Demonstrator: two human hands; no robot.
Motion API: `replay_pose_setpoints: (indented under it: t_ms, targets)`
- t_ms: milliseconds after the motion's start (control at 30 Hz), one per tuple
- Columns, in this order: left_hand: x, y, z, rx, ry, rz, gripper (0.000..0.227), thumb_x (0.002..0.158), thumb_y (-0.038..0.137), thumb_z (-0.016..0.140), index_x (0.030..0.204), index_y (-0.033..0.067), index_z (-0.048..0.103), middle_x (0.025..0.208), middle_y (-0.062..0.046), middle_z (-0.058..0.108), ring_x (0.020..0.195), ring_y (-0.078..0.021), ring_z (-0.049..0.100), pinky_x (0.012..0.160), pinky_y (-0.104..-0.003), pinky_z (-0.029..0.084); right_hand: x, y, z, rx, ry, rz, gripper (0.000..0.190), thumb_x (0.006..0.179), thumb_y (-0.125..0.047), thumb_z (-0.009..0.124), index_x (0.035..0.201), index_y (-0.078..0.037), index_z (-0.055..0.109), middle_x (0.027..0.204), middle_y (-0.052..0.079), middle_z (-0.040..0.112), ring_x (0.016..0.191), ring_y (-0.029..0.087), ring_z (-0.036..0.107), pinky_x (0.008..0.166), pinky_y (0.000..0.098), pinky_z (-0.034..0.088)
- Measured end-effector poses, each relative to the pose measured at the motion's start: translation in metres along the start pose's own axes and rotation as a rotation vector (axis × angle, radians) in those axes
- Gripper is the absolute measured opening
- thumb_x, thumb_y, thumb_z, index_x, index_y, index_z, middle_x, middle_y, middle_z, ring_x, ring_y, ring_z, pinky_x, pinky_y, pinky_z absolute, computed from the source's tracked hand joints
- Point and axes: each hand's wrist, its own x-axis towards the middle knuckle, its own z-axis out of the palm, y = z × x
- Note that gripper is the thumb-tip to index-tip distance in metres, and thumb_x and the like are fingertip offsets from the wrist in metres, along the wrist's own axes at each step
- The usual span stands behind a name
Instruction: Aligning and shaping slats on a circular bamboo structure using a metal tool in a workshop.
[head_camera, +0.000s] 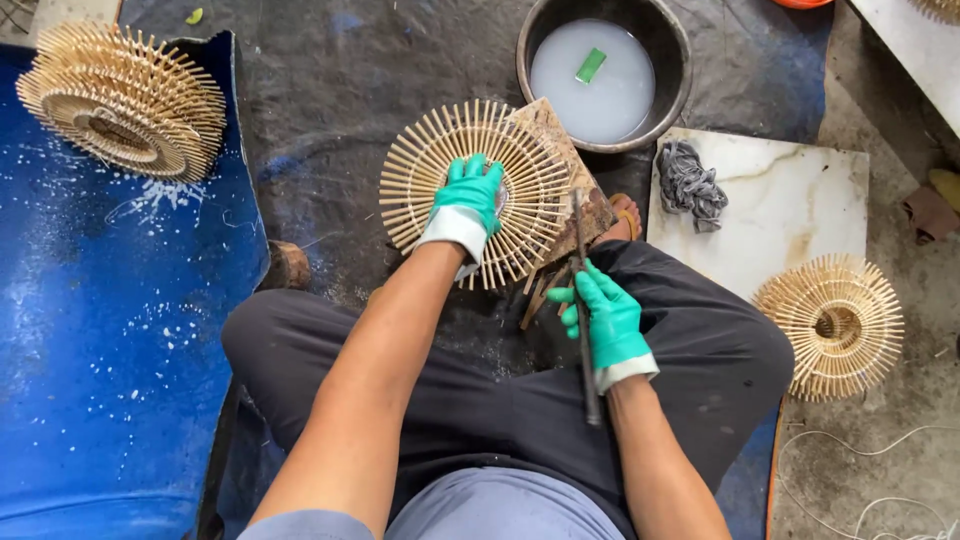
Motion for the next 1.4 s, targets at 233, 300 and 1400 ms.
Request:
replay_pose_setpoints:
  t_ms: [233, 300, 1400]
  targets:
    - [-0.011, 0.024, -0.019, -0.058, -0.047, -0.139, 0.051, 0.087, 0.019, 0.071, 0.135, 0.0286, 0.055, 0.15, -0.013, 0.04, 0.139, -0.0452, 0.037, 0.116, -0.057, 0.041, -0.004, 0.005, -0.001, 0.076, 0.012, -0.026, 0.046, 0.1, -0.021, 0.062, 0.143, -0.005, 0.059, 0.095, 0.017, 0.078, 0.054, 0.013, 0.063, 0.044, 0.0258, 0.05]
    - [-0.006, 0.023, -0.025, -0.102, -0.035, -0.155, 0.05, 0.085, 0.012, 0.07, 0.131, 0.0264, 0.055, 0.149, -0.013, 0.036, 0.145, -0.0484, 0.025, 0.103, -0.059, 0.048, -0.002, -0.003, 0.001, 0.021, -0.02, 0.037, 0.045, 0.099, -0.02, 0.063, 0.141, -0.005, 0.061, 0.092, 0.019, 0.078, 0.052, 0.014, 0.063, 0.042, 0.0269, 0.049]
    - [-0.009, 0.013, -0.03, -0.048, -0.059, -0.139, 0.083, 0.076, 0.019, 0.084, 0.147, 0.0352, 0.046, 0.166, -0.014, 0.02, 0.147, -0.05, 0.023, 0.113, -0.057, 0.041, 0.013, 0.005, -0.003, 0.005, -0.022, 0.013, 0.045, 0.099, -0.02, 0.062, 0.142, -0.005, 0.059, 0.091, 0.019, 0.078, 0.051, 0.013, 0.062, 0.041, 0.0274, 0.048]
